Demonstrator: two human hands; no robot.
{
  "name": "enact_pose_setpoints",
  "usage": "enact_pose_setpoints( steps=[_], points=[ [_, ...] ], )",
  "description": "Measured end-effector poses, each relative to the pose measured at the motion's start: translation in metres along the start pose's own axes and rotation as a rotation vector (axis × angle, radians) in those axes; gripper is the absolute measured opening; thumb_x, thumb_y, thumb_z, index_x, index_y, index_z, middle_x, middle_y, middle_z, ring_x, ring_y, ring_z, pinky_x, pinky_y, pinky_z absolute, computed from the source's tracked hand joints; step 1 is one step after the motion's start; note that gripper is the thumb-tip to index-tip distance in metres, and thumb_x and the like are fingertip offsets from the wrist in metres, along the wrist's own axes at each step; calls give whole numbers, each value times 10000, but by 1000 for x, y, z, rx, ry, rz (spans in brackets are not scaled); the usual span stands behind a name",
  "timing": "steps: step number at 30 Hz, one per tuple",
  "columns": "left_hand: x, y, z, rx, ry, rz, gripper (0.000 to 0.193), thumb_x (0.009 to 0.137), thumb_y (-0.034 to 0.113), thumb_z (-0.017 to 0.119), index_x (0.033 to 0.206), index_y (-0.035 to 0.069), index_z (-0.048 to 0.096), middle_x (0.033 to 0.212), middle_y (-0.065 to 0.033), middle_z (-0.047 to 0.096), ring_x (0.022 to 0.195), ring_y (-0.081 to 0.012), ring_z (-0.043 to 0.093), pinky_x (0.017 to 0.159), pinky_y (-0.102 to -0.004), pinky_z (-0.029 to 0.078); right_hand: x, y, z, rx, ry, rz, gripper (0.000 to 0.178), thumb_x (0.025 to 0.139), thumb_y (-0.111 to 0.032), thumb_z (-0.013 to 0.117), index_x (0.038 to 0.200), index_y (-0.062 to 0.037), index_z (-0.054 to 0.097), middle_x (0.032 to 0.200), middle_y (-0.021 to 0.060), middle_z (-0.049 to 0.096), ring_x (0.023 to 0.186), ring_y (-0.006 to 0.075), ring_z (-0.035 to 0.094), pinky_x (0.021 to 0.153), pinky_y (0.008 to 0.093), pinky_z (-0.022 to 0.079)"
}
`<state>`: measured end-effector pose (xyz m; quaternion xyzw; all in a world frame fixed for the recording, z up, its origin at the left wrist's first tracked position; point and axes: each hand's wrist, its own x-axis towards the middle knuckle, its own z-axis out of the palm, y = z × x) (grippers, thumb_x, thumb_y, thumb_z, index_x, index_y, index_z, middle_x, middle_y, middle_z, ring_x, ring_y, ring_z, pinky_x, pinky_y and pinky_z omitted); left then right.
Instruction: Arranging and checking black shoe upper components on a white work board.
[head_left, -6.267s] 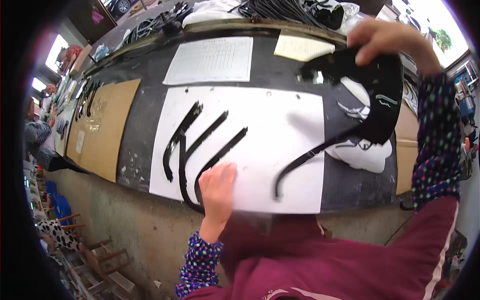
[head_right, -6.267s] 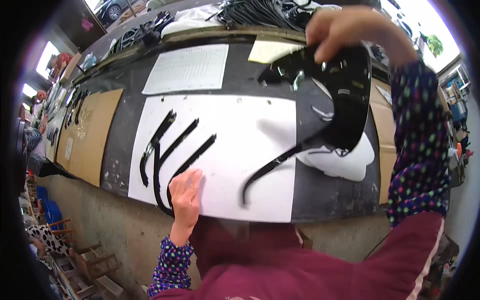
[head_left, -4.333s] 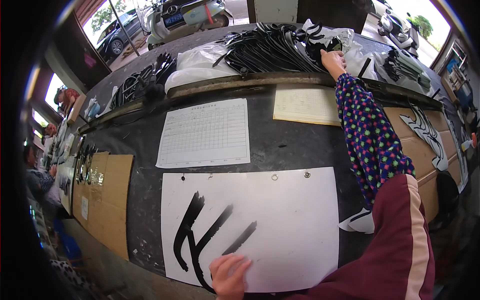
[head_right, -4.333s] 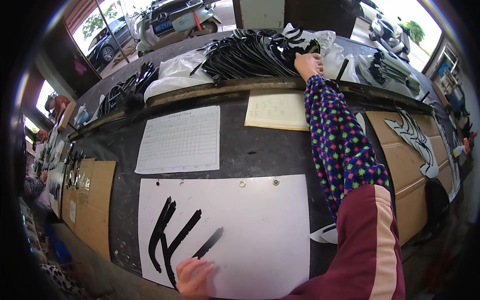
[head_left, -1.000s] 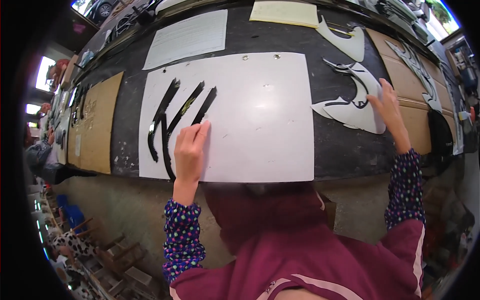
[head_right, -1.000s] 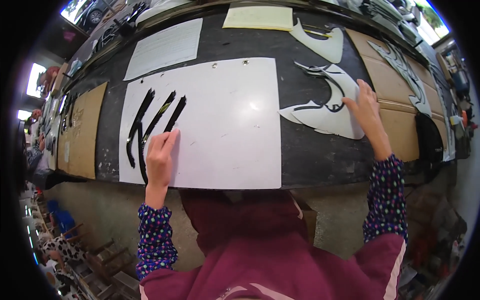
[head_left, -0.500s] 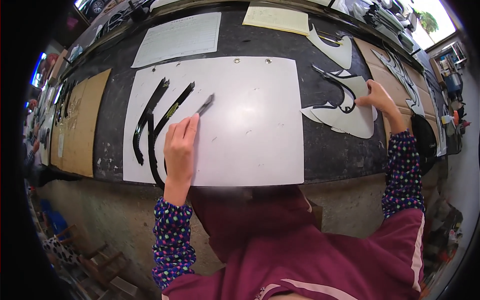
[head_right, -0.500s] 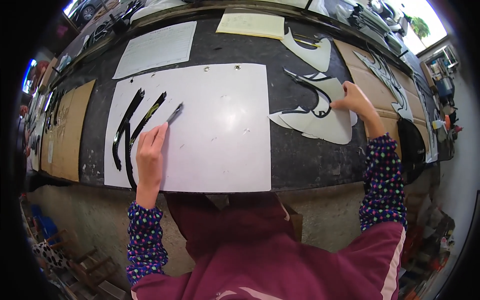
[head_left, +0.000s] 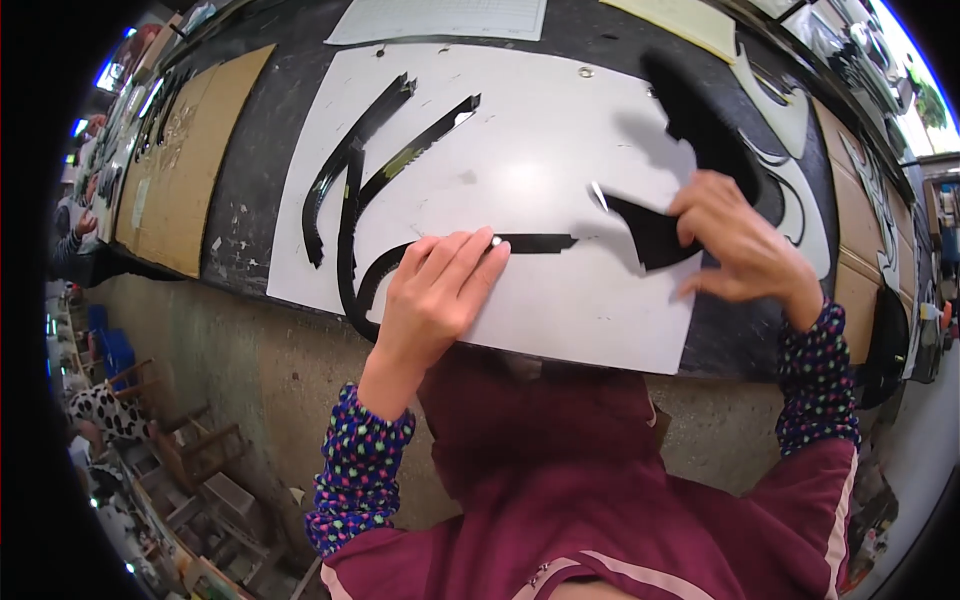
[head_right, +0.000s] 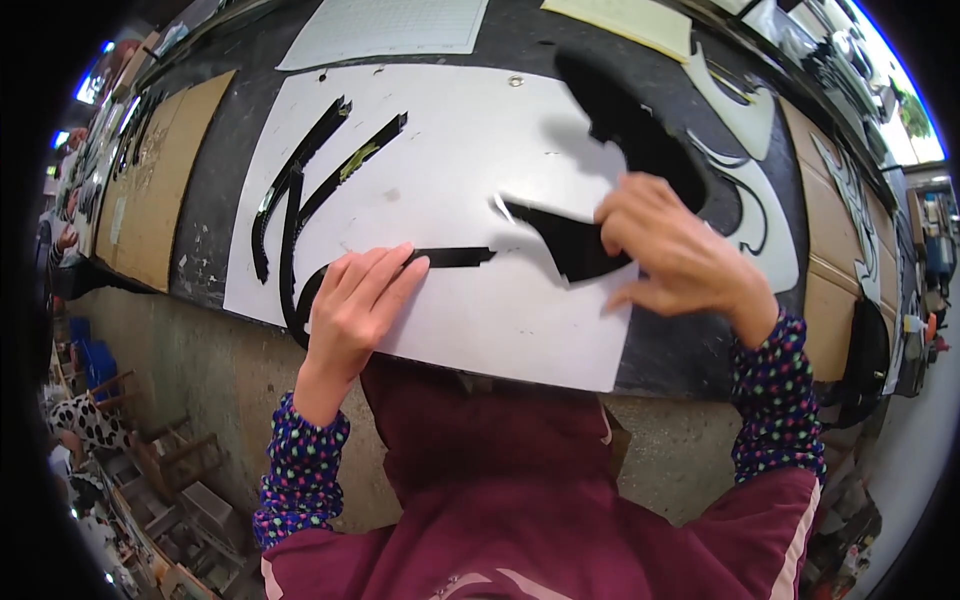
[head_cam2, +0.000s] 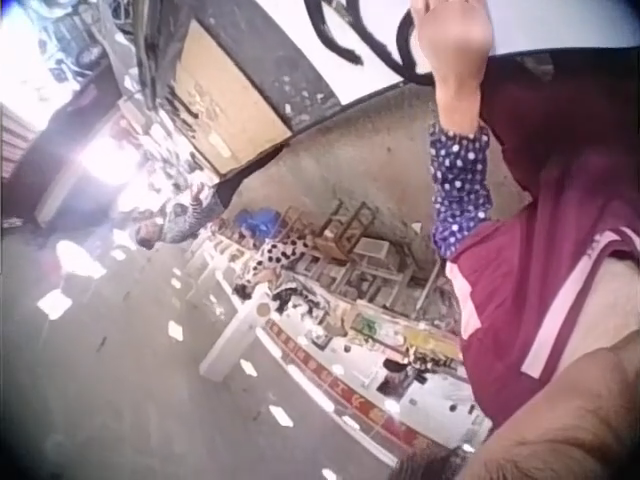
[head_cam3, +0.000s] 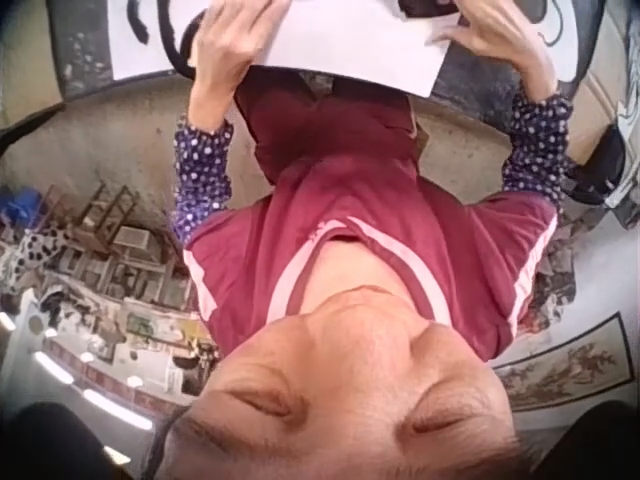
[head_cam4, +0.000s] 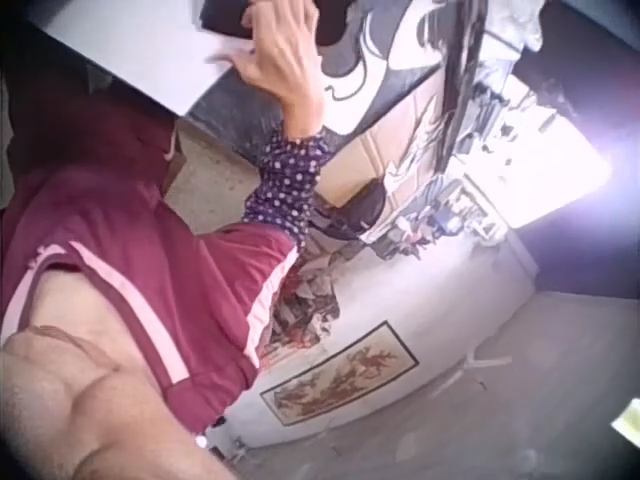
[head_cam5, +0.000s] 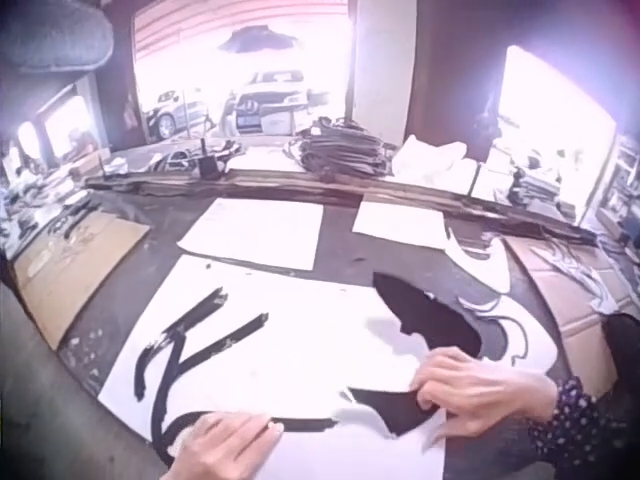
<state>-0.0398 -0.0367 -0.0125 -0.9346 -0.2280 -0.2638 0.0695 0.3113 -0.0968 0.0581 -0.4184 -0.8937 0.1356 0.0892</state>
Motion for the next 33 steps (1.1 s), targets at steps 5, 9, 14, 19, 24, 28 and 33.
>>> enact_pose_setpoints(
  steps=[5, 9, 14, 19, 24, 28, 33],
  points=[
    [-7, 1, -11, -65, -23, -40, 276, 796, 52, 676, 1068, 39, 725, 1113, -85, 698, 1049, -221, 657, 868, -358, 516, 6, -25, 27, 195, 198, 212, 427, 805, -361, 778, 1033, -53, 588, 946, 84, 577, 975, 301, 549, 923, 412, 424],
    [9, 14, -8, -234, -12, -137, 303, 808, 33, 659, 1105, 29, 720, 1163, -94, 681, 1074, -242, 650, 872, -370, 534, 24, -31, 35, 23, 169, 169, 362, 854, -285, 742, 1117, -69, 618, 878, 49, 568, 890, 246, 534, 848, 363, 401],
    [21, 19, -1, -276, -46, -89, 322, 767, 20, 686, 1085, 4, 731, 1130, -103, 686, 1017, -252, 652, 824, -339, 548, 26, -43, 38, 140, 165, 287, 322, 810, -204, 776, 1054, -79, 606, 949, 47, 563, 907, 240, 523, 811, 352, 375],
    [12, 21, -1, -235, -35, 4, 303, 765, 22, 693, 1064, 15, 741, 1107, -97, 697, 981, -223, 655, 809, -336, 546, 23, -53, 31, 184, 24, 483, 282, 797, -118, 775, 1023, -83, 610, 998, 52, 562, 979, 237, 520, 835, 357, 370],
    [9, 23, -4, -236, -62, -14, 306, 772, 19, 689, 1072, 25, 743, 1121, -89, 699, 982, -213, 653, 812, -337, 543, 29, -57, 31, 368, 165, 407, 163, 824, -90, 741, 949, -67, 638, 893, 56, 588, 872, 245, 557, 795, 347, 392],
    [10, 23, -4, -251, -67, -21, 327, 774, 31, 689, 1097, 40, 742, 1125, -80, 700, 978, -207, 648, 814, -334, 539, 34, -62, 33, 415, 155, 388, 94, 866, -110, 712, 900, -60, 641, 796, 60, 600, 755, 253, 564, 741, 343, 404],
    [8, 23, -1, -244, -51, -1, 321, 800, 60, 676, 1115, 55, 736, 1139, -70, 692, 981, -204, 632, 826, -340, 523, 35, -63, 38, 398, 148, 388, 105, 864, -105, 720, 876, -61, 625, 801, 49, 598, 750, 235, 554, 717, 344, 391]
  ],
)
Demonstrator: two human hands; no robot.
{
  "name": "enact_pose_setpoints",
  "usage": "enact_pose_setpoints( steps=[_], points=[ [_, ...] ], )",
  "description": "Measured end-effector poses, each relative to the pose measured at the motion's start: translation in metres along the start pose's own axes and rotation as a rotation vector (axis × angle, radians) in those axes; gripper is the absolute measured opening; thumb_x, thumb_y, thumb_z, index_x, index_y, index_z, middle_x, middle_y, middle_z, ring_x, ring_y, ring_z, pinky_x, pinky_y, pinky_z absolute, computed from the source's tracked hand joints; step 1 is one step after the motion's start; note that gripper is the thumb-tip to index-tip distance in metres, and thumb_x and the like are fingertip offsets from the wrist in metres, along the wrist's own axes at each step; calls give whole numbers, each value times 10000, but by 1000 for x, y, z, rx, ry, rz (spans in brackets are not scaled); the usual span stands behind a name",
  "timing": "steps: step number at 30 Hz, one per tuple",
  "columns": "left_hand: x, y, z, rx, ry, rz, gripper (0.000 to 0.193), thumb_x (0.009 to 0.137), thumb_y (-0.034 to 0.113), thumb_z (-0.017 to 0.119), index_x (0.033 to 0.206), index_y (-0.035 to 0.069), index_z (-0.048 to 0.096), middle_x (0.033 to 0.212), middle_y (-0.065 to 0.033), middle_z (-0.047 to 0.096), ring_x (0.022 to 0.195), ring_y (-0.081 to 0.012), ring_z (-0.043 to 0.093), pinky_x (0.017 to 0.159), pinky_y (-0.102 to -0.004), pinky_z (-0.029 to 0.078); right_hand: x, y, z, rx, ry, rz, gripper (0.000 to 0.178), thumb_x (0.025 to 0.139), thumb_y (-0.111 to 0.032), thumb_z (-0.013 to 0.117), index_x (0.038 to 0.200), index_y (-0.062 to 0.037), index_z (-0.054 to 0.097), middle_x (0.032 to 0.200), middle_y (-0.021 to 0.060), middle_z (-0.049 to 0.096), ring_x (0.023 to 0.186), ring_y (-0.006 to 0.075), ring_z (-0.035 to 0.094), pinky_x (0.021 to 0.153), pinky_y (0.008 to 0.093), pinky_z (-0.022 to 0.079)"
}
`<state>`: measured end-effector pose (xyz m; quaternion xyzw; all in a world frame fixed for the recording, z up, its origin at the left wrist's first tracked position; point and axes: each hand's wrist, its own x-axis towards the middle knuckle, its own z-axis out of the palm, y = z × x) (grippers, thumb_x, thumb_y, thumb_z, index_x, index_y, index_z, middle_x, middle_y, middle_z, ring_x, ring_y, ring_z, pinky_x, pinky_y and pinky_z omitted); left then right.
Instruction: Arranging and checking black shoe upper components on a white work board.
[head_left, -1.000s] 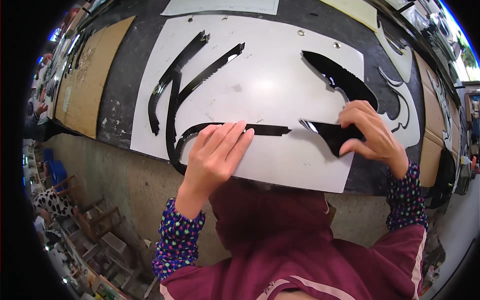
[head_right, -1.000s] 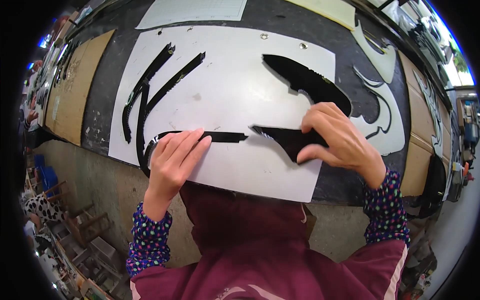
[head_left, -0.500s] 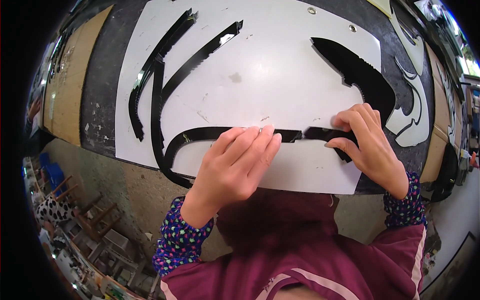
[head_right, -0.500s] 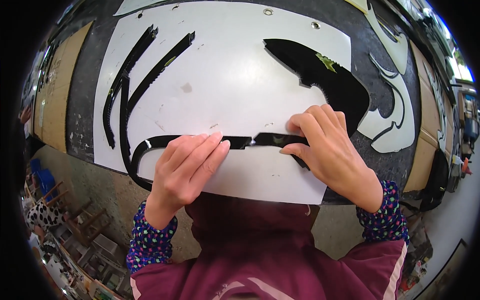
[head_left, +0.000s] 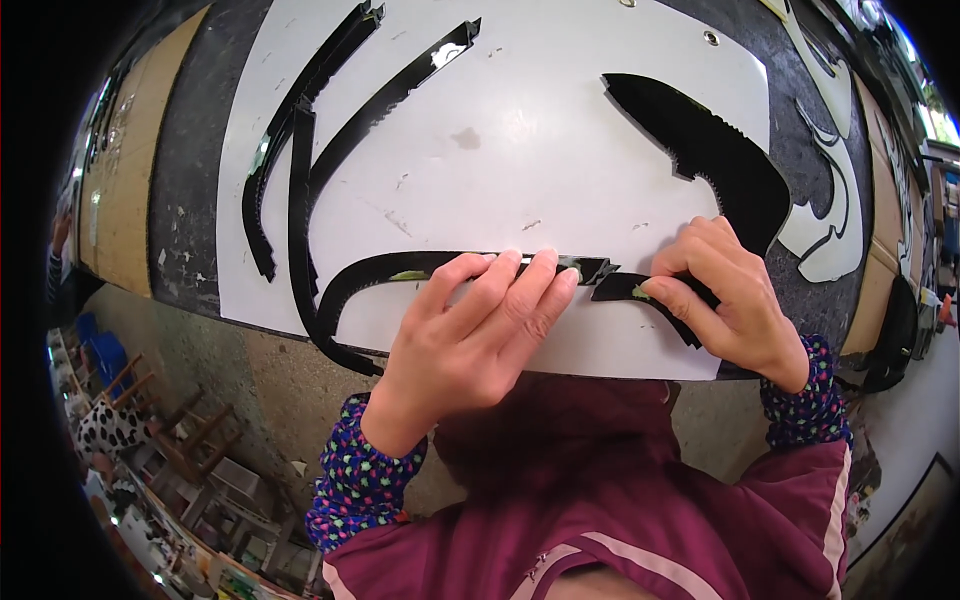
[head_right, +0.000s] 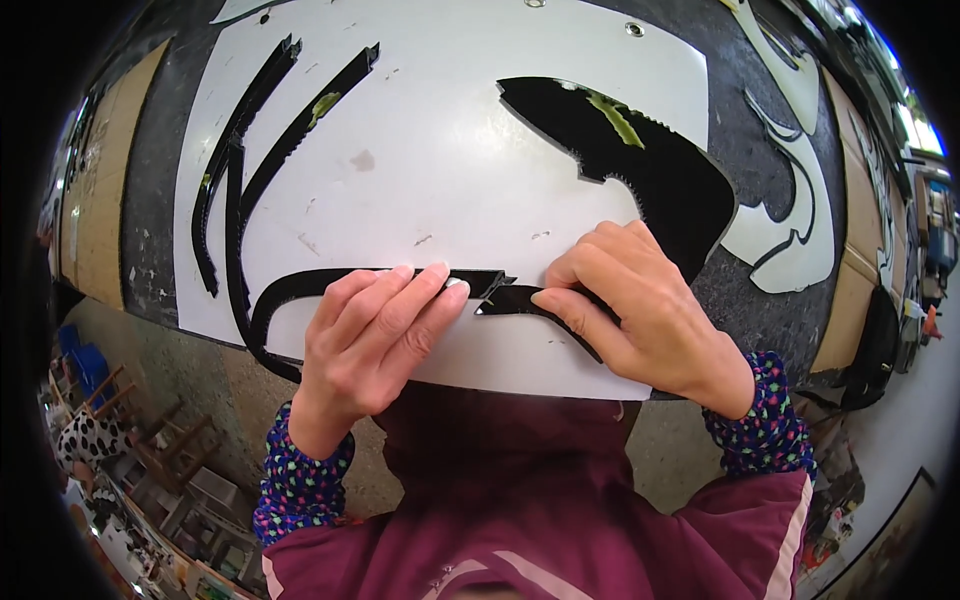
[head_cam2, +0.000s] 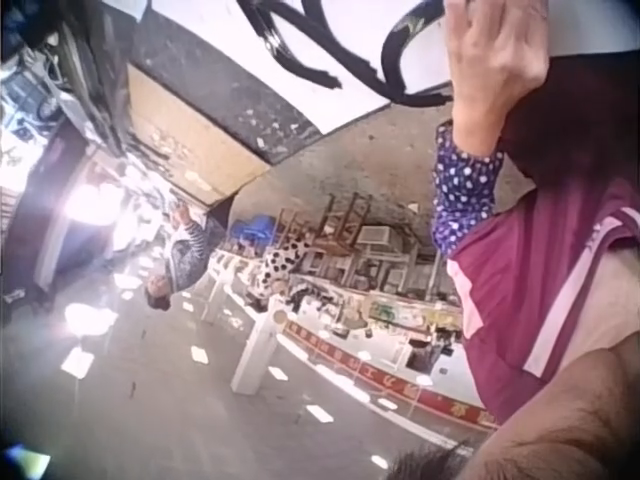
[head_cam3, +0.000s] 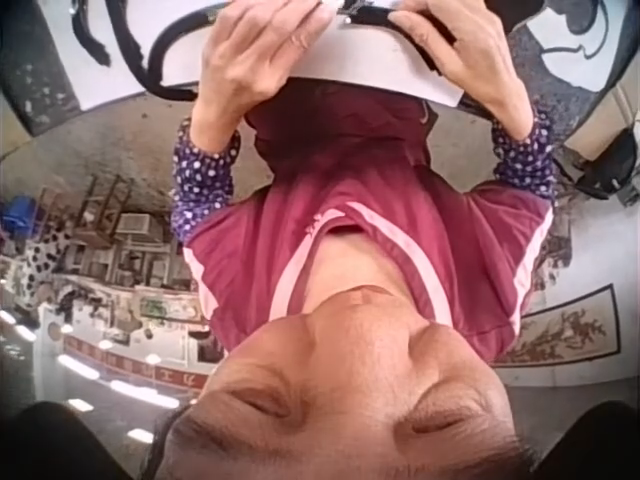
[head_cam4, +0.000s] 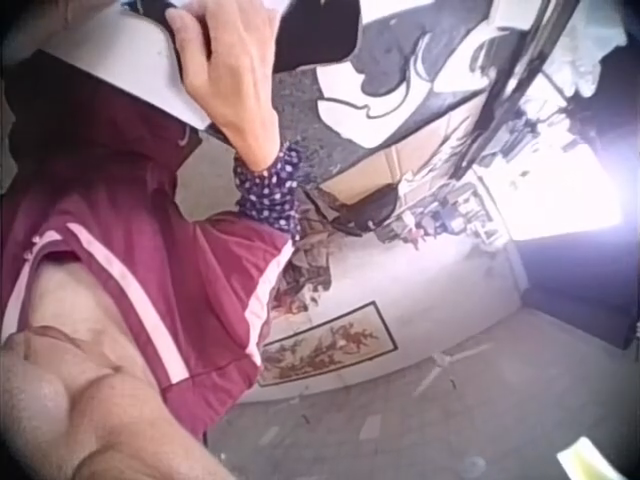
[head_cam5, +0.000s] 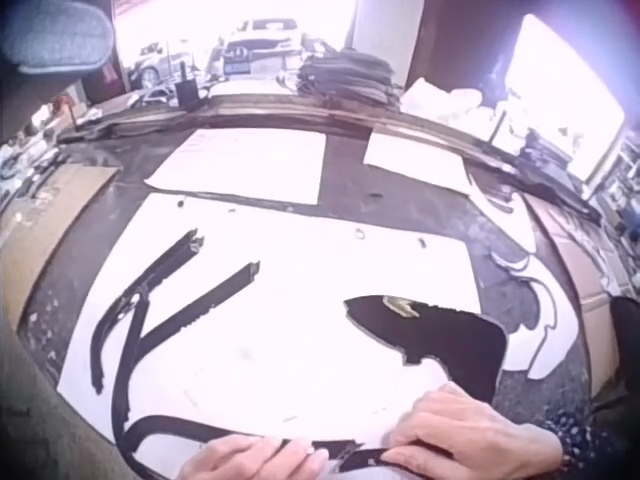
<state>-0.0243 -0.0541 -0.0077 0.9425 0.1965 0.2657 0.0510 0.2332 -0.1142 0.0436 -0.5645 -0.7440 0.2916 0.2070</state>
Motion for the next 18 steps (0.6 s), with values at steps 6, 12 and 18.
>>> enact_pose_setpoints(
  steps=[6, 12, 18],
  points=[
    [1, 1, 1, 8, -8, 8, 314, 801, 66, 686, 1109, 68, 742, 1139, -59, 693, 993, -198, 619, 823, -337, 519, 0, 8, 3, 2, 57, -69, 119, 853, -98, 733, 871, -60, 622, 794, 48, 591, 739, 237, 548, 690, 351, 391],
    [2, -1, 0, 24, -15, 29, 287, 832, 93, 670, 1110, 57, 732, 1139, -64, 685, 984, -200, 622, 840, -341, 506, 1, 10, 5, -18, 39, -66, 129, 846, -93, 740, 867, -60, 617, 782, 58, 586, 724, 245, 547, 676, 352, 391],
    [4, 3, -3, 28, -41, 2, 308, 809, 77, 685, 1110, 82, 749, 1148, -51, 692, 1012, -195, 616, 839, -339, 513, 1, 12, 5, -13, 51, -67, 140, 841, -93, 745, 858, -57, 611, 775, 66, 583, 715, 249, 548, 667, 352, 395]
  ],
)
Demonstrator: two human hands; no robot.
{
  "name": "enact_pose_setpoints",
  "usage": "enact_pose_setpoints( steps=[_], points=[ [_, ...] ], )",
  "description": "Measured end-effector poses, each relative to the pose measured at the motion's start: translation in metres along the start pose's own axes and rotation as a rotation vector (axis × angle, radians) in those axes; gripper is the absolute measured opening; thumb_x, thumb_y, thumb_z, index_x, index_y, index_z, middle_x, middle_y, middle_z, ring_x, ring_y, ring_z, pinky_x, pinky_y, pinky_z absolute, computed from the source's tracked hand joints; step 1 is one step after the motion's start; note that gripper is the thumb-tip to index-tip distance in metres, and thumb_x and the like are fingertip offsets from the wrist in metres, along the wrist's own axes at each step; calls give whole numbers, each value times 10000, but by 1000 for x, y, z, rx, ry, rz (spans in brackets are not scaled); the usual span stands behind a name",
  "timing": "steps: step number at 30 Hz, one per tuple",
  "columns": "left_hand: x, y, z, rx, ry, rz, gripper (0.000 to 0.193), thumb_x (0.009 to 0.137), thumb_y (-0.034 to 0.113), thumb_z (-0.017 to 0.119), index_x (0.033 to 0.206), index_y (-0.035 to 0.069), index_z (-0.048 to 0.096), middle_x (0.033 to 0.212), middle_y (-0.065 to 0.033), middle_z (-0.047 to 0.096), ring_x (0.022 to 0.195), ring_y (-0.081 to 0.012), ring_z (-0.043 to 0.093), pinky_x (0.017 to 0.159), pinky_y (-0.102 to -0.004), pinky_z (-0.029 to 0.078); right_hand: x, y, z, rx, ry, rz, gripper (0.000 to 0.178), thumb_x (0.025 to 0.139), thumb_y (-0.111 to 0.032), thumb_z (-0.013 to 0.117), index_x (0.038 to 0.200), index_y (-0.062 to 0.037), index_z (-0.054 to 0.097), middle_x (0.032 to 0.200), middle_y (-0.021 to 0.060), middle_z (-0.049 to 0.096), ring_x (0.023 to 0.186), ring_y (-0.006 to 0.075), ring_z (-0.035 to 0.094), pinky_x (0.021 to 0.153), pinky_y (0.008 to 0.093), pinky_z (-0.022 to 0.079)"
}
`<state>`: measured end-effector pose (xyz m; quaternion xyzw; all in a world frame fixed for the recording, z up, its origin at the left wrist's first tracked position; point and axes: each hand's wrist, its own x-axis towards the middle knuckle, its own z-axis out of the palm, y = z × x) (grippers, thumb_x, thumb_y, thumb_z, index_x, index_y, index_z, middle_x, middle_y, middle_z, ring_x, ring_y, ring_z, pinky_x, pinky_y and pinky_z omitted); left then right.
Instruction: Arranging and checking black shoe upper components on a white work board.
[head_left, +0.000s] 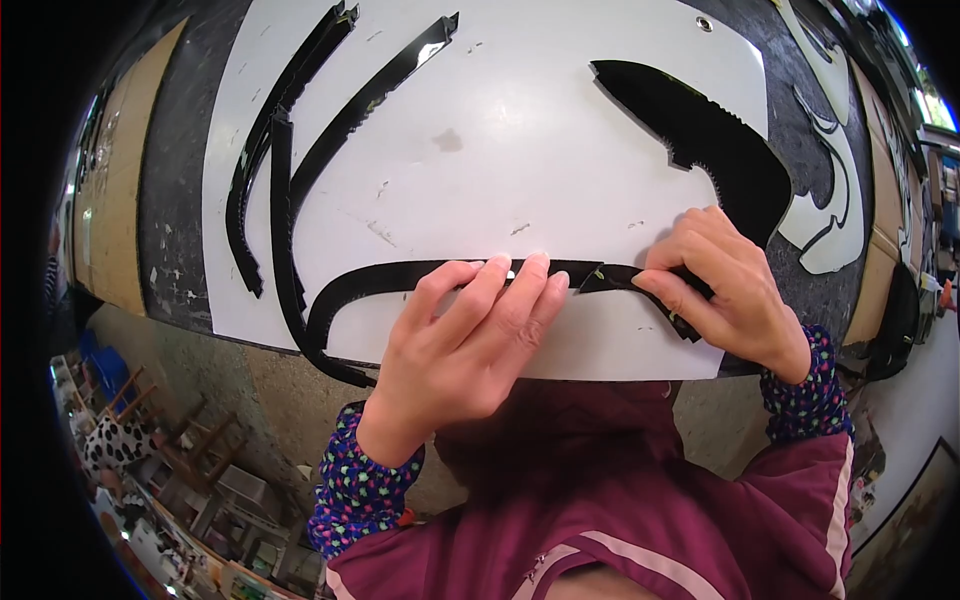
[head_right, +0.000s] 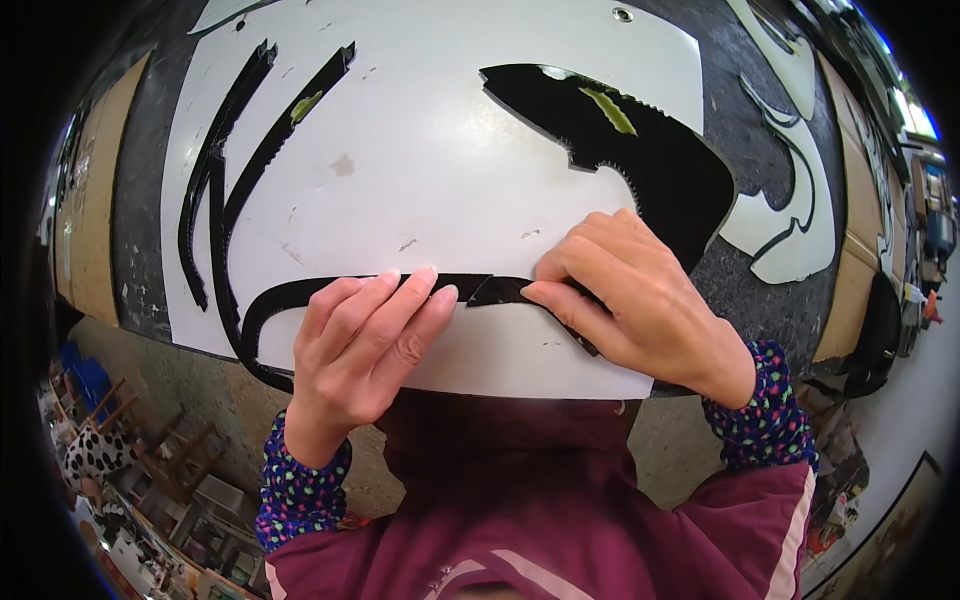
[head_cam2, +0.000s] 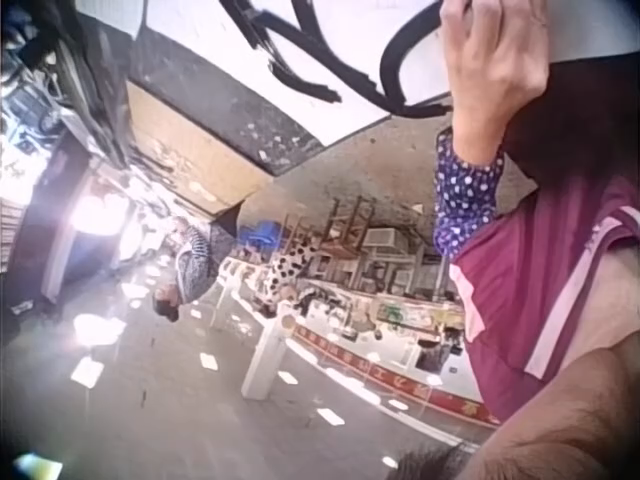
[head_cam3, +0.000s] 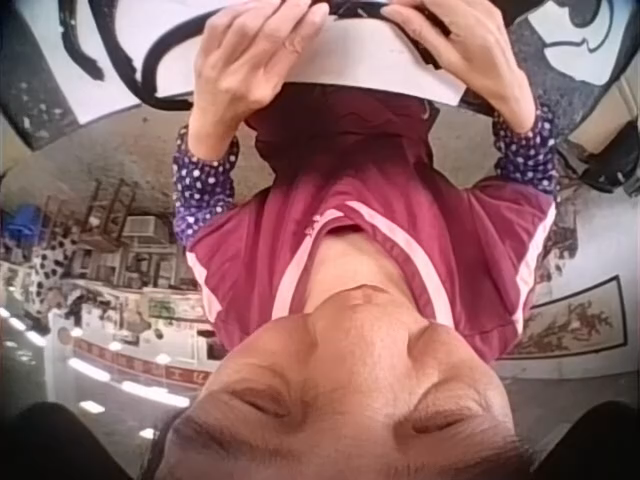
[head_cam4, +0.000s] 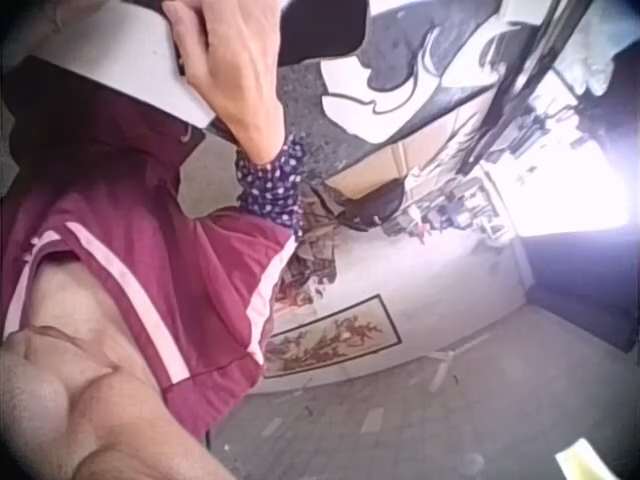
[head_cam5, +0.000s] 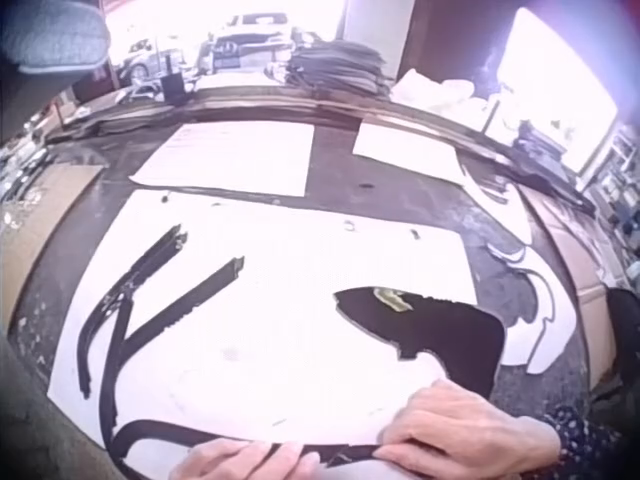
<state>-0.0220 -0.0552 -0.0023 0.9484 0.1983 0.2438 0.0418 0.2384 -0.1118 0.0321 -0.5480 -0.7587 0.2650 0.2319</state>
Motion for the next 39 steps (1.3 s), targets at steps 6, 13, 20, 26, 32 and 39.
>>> enact_pose_setpoints(
  steps=[6, 13, 20, 26, 32, 39],
  points=[
    [-1, -2, 1, 3, -5, -1, 315, 811, 84, 684, 1119, 85, 749, 1155, -47, 691, 1023, -194, 612, 842, -339, 513, 2, -1, -1, -6, 0, -5, 139, 838, -90, 745, 854, -56, 611, 774, 70, 584, 712, 255, 555, 664, 356, 403],
    [-2, -3, 1, 10, 1, 20, 292, 848, 109, 660, 1127, 72, 735, 1160, -49, 684, 1019, -193, 609, 851, -340, 508, 3, -1, 0, -10, 0, -10, 132, 840, -86, 739, 858, -55, 612, 774, 71, 586, 716, 259, 559, 661, 358, 406],
    [0, 2, 0, -8, -17, -29, 323, 791, 67, 708, 1106, 104, 763, 1158, -33, 698, 1043, -190, 612, 842, -341, 520, 2, 0, 1, -23, -3, -15, 135, 840, -85, 734, 856, -51, 605, 762, 76, 574, 702, 261, 545, 650, 362, 399],
    [-1, 1, 1, -3, -21, -26, 322, 793, 67, 708, 1107, 105, 764, 1159, -33, 697, 1050, -189, 613, 845, -340, 521, 2, 0, 1, -27, -3, -9, 134, 837, -79, 732, 852, -51, 602, 760, 78, 574, 702, 262, 545, 650, 361, 399],
    [0, 1, 3, 35, 21, 29, 250, 873, 139, 661, 1100, 98, 758, 1118, -44, 688, 980, -176, 616, 837, -334, 511, 2, 0, 1, -35, 8, -9, 135, 831, -78, 733, 849, -54, 601, 758, 79, 574, 697, 261, 545, 651, 360, 402],
    [1, 2, 3, 125, -37, 23, 358, 826, 188, 688, 1161, 291, 762, 1155, 5, 661, 990, -155, 580, 849, -340, 501, 1, 1, 1, -36, 15, 1, 125, 833, -73, 722, 844, -56, 599, 760, 78, 578, 698, 262, 548, 660, 360, 413]
  ],
)
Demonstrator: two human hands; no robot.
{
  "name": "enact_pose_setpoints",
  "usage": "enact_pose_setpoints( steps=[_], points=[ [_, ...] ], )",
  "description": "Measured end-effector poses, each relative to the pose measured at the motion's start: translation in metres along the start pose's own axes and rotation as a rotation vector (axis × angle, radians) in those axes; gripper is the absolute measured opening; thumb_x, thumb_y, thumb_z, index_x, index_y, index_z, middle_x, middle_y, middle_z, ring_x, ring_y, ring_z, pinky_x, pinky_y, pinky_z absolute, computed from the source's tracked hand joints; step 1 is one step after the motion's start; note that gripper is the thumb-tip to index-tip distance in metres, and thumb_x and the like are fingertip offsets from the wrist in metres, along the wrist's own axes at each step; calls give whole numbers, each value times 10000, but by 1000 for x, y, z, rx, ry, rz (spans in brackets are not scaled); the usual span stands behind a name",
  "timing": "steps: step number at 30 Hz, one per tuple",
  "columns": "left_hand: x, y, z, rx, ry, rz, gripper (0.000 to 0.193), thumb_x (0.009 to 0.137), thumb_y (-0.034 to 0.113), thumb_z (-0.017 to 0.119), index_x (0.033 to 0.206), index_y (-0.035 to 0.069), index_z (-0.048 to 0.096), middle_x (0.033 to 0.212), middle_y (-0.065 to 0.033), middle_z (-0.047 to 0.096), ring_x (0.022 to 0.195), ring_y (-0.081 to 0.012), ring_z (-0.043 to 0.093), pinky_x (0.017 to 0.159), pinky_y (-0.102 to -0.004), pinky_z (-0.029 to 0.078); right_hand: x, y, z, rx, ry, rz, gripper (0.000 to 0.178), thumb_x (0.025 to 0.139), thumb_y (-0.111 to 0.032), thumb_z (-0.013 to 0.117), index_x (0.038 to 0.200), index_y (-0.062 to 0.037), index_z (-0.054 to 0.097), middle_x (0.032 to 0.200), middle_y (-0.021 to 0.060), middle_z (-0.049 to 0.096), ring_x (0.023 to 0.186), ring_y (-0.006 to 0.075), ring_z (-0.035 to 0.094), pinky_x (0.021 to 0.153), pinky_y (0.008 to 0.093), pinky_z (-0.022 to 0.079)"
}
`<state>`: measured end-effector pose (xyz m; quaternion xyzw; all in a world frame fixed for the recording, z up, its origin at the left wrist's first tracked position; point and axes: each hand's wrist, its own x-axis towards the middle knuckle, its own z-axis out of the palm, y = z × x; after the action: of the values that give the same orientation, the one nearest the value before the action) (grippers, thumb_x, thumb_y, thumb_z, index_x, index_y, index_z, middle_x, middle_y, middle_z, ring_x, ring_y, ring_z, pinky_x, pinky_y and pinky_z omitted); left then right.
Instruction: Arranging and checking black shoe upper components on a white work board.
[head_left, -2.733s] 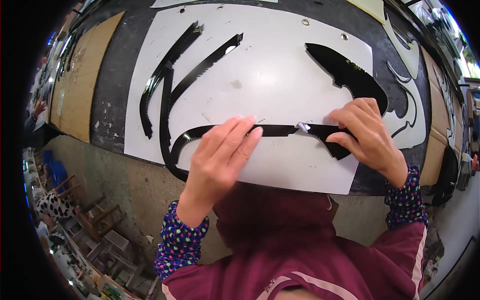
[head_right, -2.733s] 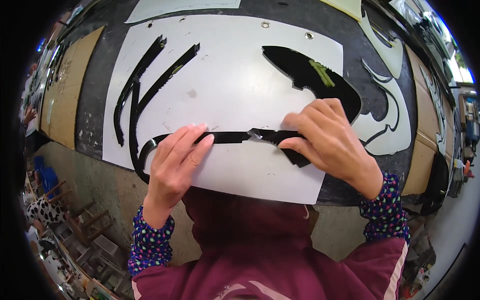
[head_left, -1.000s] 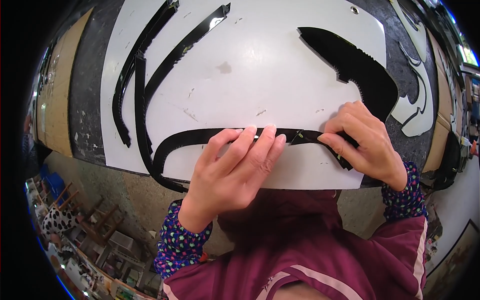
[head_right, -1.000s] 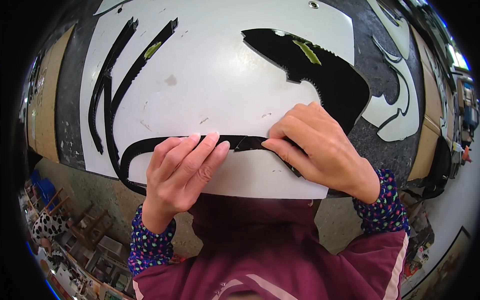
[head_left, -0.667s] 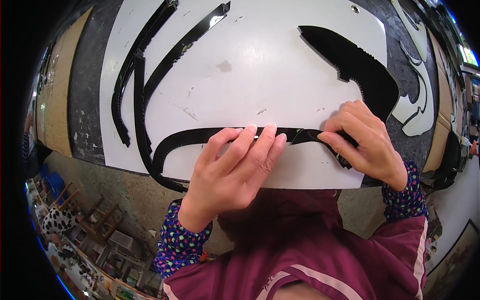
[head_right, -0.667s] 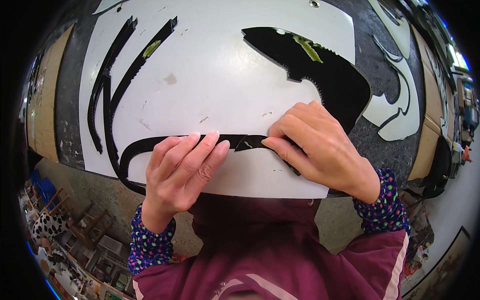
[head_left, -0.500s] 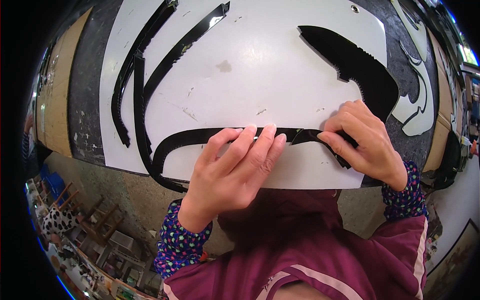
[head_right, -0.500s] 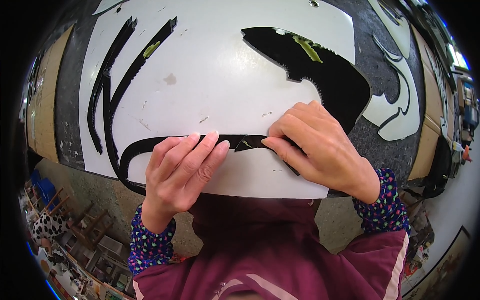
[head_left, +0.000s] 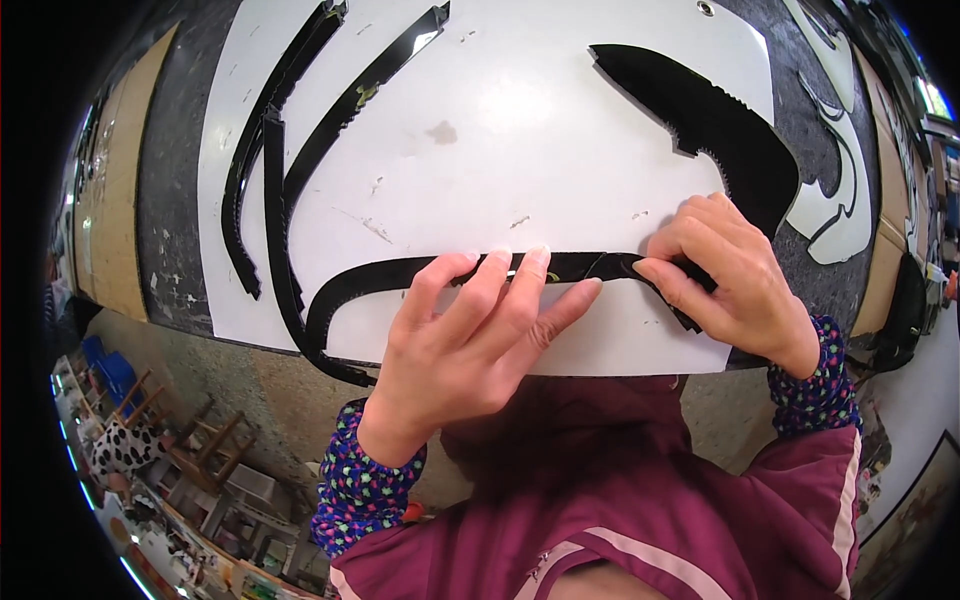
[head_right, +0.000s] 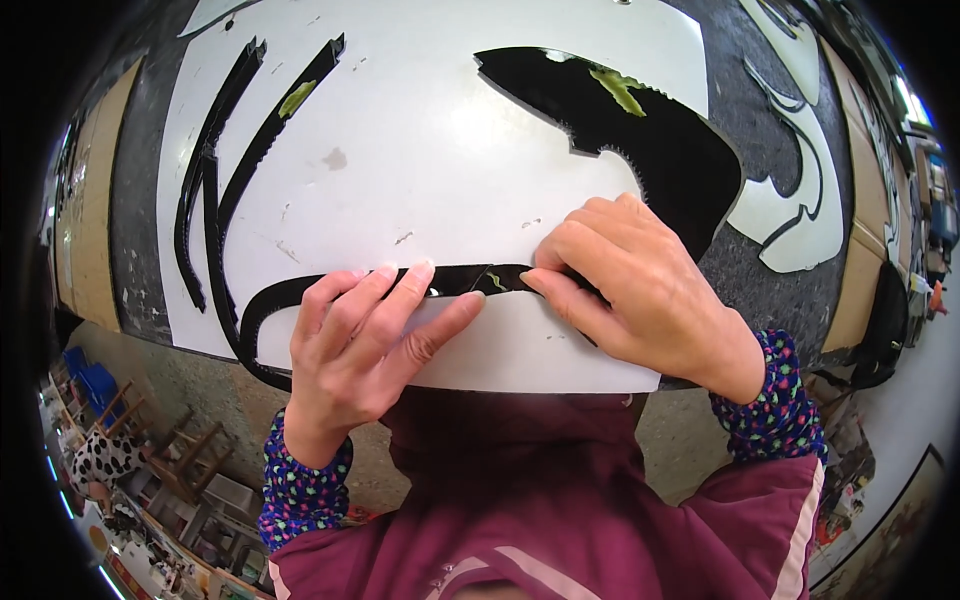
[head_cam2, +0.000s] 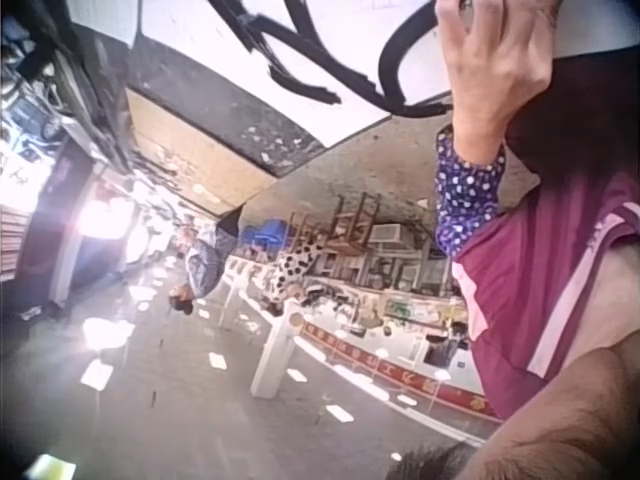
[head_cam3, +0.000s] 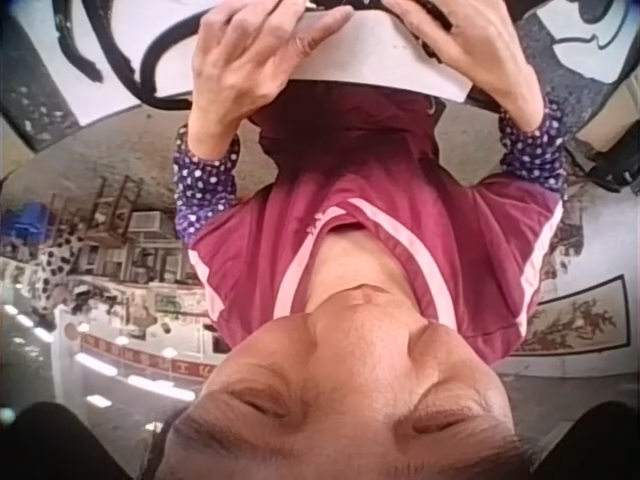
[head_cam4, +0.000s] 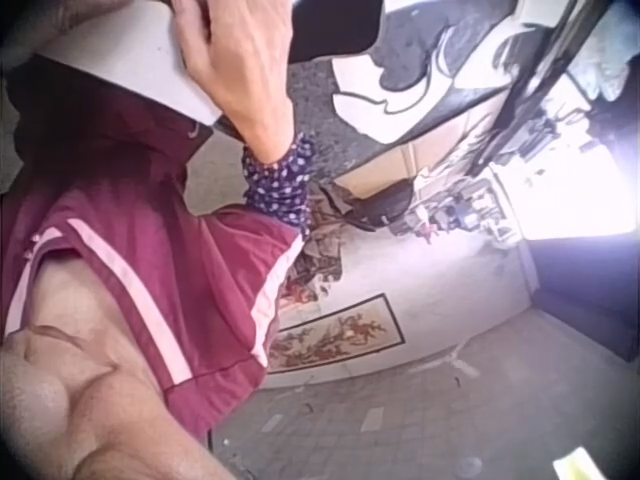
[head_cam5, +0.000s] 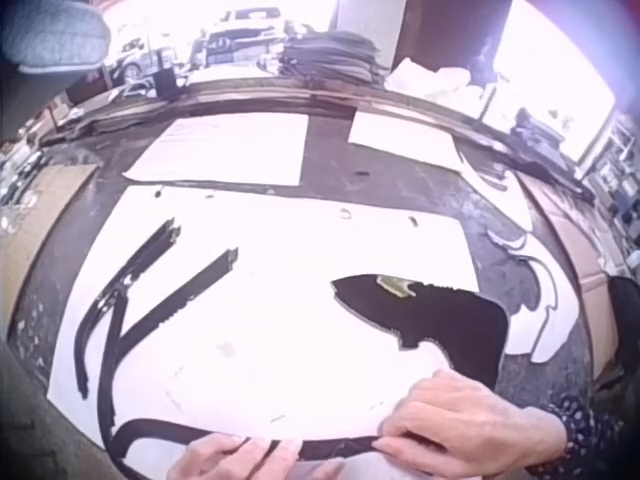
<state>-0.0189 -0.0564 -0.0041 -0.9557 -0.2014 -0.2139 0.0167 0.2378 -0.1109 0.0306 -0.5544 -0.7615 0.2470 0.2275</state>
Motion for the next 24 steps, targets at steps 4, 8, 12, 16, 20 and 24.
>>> enact_pose_setpoints(
  steps=[4, 8, 12, 16, 20, 24],
  points=[
    [0, 0, 0, 3, -1, 4, 352, 824, 195, 691, 1153, 293, 765, 1157, 7, 660, 993, -153, 578, 855, -341, 497, 1, -1, -2, 5, -8, 8, 120, 837, -77, 719, 848, -59, 601, 764, 77, 582, 705, 265, 552, 670, 360, 421],
    [-1, 0, 1, 3, 2, -1, 352, 819, 190, 692, 1147, 294, 768, 1157, 9, 660, 994, -153, 578, 854, -341, 497, 0, 0, -3, 30, -26, 29, 119, 837, -83, 723, 855, -60, 608, 771, 76, 589, 712, 270, 555, 680, 361, 424],
    [4, 1, 4, -35, 63, -10, 180, 808, 216, 764, 985, 185, 759, 1081, -7, 673, 950, -154, 596, 814, -344, 501, 0, -1, -4, 35, -34, 43, 117, 838, -86, 726, 851, -57, 614, 774, 77, 592, 717, 272, 556, 681, 361, 424],
    [6, 2, 2, -77, 99, -26, 176, 806, 242, 826, 832, 83, 754, 1008, -19, 686, 913, -150, 616, 781, -348, 504, -1, 0, -5, 42, -31, 47, 112, 840, -86, 726, 852, -54, 619, 774, 76, 591, 719, 271, 555, 683, 359, 424],
    [3, 1, 8, -54, 124, -24, 178, 808, 252, 824, 845, 90, 760, 1007, -17, 687, 914, -148, 616, 788, -349, 505, 0, 1, -13, 100, -76, 56, 102, 838, -80, 732, 853, -53, 635, 782, 70, 602, 724, 261, 559, 680, 351, 429],
    [4, 2, 9, -72, 148, -32, 166, 817, 265, 814, 879, 116, 776, 1014, -13, 685, 910, -144, 611, 798, -350, 505, 0, 0, -11, 100, -57, 53, 105, 830, -77, 744, 848, -55, 643, 789, 64, 612, 728, 250, 565, 673, 344, 433]
  ],
)
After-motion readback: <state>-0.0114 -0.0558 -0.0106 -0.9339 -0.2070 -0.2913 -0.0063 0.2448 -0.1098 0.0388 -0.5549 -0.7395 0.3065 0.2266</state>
